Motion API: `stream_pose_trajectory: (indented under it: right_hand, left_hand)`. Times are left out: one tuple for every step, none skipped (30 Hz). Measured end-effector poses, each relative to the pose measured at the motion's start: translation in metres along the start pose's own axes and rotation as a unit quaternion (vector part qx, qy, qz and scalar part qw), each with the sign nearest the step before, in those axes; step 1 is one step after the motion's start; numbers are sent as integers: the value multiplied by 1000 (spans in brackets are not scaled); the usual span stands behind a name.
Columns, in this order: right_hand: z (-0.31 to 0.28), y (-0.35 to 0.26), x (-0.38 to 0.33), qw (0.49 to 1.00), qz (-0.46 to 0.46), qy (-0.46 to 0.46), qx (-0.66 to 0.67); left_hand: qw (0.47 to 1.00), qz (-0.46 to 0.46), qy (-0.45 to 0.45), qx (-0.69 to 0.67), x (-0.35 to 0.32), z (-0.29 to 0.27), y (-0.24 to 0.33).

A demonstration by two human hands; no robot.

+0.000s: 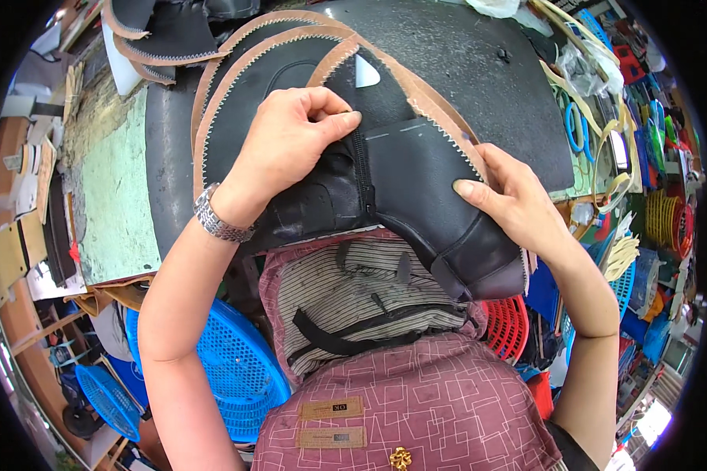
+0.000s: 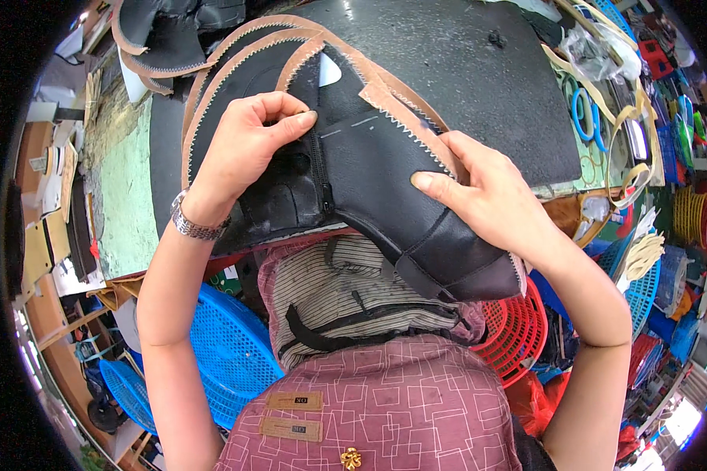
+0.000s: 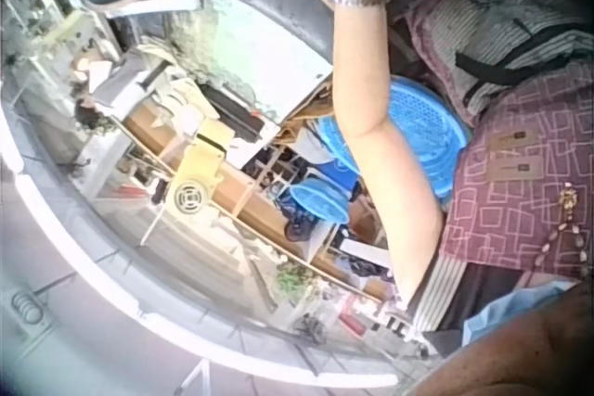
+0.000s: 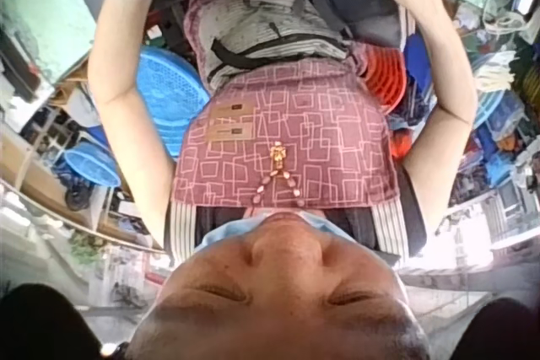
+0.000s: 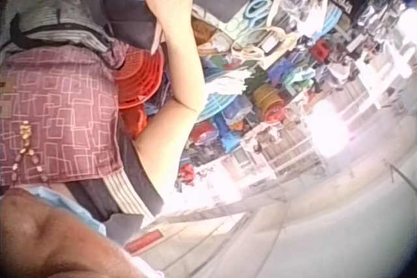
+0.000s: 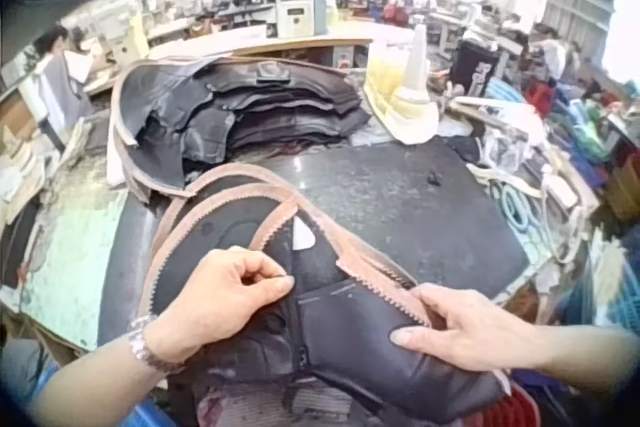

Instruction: The person attaches zipper sliders to black leather-like bag components on a workbench, aligning the zipper tape and securing the sliders by hand. After finishing the assembly, the person places the components into a blue basket and moves a red basket nearby.

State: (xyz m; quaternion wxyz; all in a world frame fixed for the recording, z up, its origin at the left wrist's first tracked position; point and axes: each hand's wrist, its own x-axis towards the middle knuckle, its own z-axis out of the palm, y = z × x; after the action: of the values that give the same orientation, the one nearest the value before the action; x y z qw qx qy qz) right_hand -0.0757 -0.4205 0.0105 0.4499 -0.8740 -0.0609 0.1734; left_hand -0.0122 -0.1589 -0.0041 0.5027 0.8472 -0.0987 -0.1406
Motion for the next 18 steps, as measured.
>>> stream_pose_trajectory:
  right_hand:
    - [-1, -3, 1, 1000, 8, -7, -2]
    - [-1, -5, 1, 1000, 16, -15, -4]
    - [2, -7, 0, 995, -58, 51, -64]
    - [7, -9, 0, 977, -130, 115, -125]
    - [12, -12, 1, 946, -201, 177, -183]
    - [13, -18, 5, 922, -273, 166, -217]
    - [15, -28, 11, 893, -344, 152, -249]
    - [18, -36, 15, 857, -410, 138, -281]
    - [30, -43, 20, 849, -424, 113, -293]
    - [41, -50, 22, 840, -436, 89, -311]
    - [52, -45, 26, 809, -443, 96, -374]
    - [62, -39, 28, 774, -448, 103, -436]
    - [67, -36, 26, 752, -483, 120, -433]
    - [69, -37, 21, 759, -483, 110, -422]
    - [68, -38, 21, 784, -454, 94, -412]
    - [67, -40, 22, 809, -421, 79, -404]
    - [65, -41, 24, 815, -416, 54, -399]
    - [63, -43, 26, 821, -412, 30, -394]
  left_hand:
    - [1000, 2, -1, 4, 0, -1, -1]
    - [1000, 2, -3, -6, 0, -1, -2]
    - [1000, 1, -5, -16, -1, -1, -3]
    - [1000, 0, -6, -27, 0, -1, -4]
    - [1000, 0, -9, -28, 0, -1, -4]
    - [999, 1, -11, -30, 1, -1, -4]
    - [999, -1, -11, -33, 1, -2, -6]
    - [999, -3, -13, -40, 1, -2, -6]
    - [999, -6, -15, -47, 1, -1, -6]
    - [998, -4, -17, -56, 1, -2, -4]
    - [999, 5, -15, -47, 2, -1, -5]
    - [999, 14, -12, -39, 3, 0, -6]
    - [1000, 14, -6, -18, 1, 1, -7]
    - [1000, 10, 1, -6, 0, 1, -5]
    - [999, 32, 14, 7, 0, 1, -7]
    - [998, 56, 24, 19, 0, 2, -7]
    - [998, 49, 19, 16, 0, 2, -6]
    - [999, 44, 15, 13, -1, 0, -3]
